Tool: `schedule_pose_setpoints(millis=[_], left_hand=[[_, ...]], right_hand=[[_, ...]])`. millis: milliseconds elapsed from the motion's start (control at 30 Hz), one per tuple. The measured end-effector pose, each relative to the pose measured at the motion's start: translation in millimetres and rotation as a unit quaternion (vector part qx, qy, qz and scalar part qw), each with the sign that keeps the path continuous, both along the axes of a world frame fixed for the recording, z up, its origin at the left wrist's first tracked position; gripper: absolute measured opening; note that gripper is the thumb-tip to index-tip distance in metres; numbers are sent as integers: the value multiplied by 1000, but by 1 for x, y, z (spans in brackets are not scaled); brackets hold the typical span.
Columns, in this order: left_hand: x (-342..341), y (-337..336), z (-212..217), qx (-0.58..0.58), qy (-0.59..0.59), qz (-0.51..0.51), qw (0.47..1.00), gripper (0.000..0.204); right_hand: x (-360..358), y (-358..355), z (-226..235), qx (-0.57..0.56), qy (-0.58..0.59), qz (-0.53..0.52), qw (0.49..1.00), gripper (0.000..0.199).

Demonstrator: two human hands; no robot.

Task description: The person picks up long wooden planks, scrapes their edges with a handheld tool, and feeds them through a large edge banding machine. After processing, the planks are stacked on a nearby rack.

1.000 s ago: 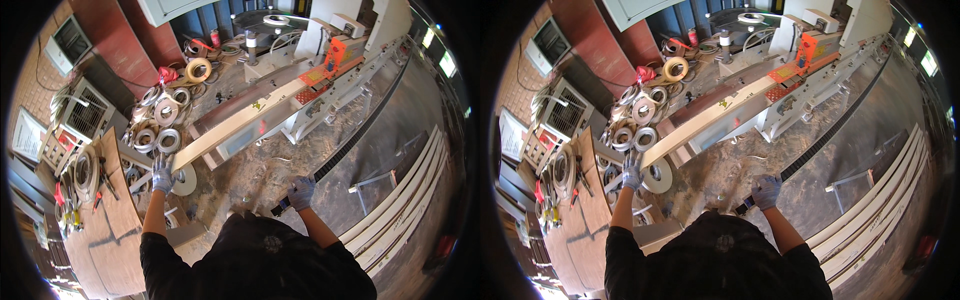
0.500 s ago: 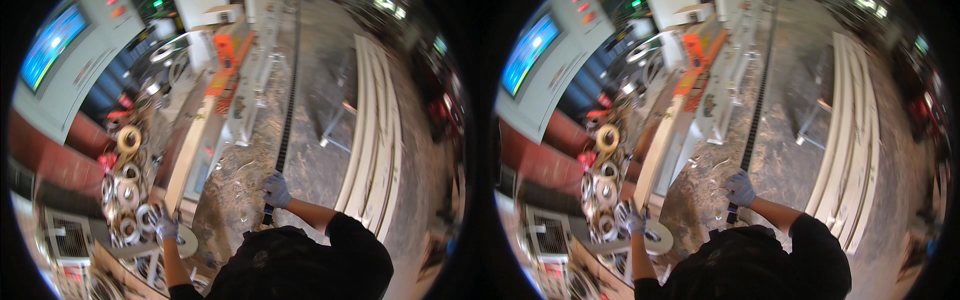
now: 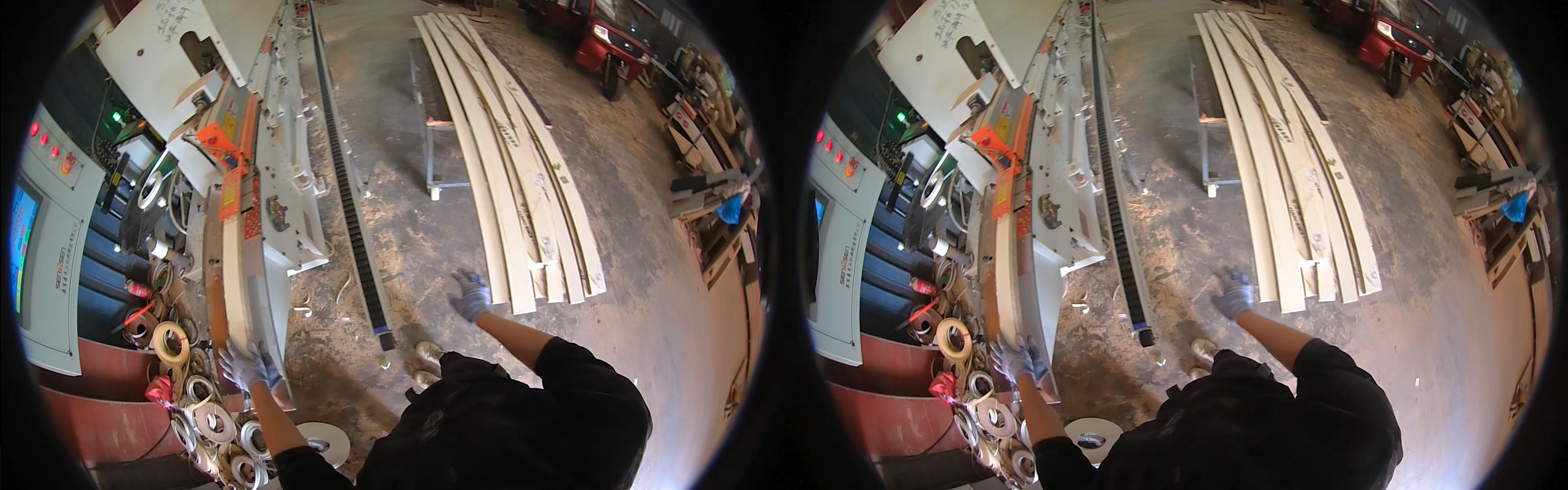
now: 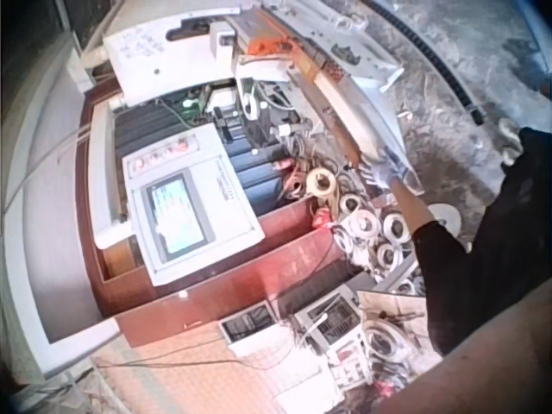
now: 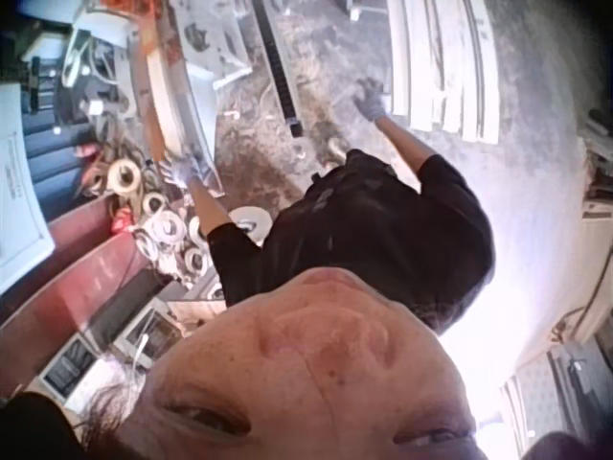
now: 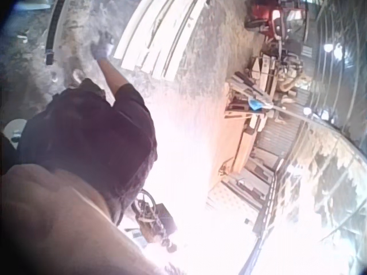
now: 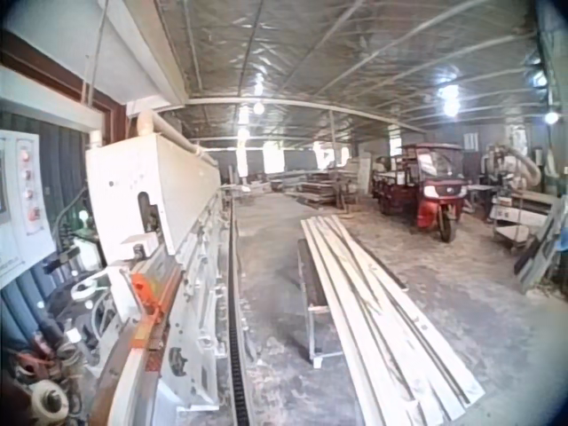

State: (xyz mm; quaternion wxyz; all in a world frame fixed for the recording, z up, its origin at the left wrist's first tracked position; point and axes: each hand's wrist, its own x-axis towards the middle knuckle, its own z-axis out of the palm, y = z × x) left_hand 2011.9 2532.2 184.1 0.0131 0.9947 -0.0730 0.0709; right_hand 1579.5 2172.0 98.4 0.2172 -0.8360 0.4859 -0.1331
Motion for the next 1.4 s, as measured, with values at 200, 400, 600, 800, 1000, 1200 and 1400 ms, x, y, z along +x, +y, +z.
schedule_pose_setpoints(millis=[200, 400, 600, 800, 1000, 1200, 1400], left_hand=[[-56, -35, -16, -184, -201, -220, 937, 66], [-233, -71, -42, -264, -147, -334, 893, 51], [-381, -97, -50, -317, 46, -277, 906, 58], [-474, -143, -68, -394, 102, -296, 864, 54], [-535, -192, -77, -444, 170, -236, 847, 54], [-556, -195, -93, -448, 295, -227, 813, 58], [-580, -204, -88, -597, 381, -218, 671, 52]], right_hand=[[-163, -78, -34, 63, 158, -239, 956, 77], [-206, -153, -37, 85, 146, -322, 931, 88], [-210, -214, -51, 200, 150, -292, 923, 76], [-238, -248, -54, 206, 108, -252, 939, 81], [-238, -250, -59, 248, 121, -228, 934, 86], [-248, -254, -47, 520, -184, -116, 826, 57], [-228, -148, 6, 690, -332, -146, 627, 41]])
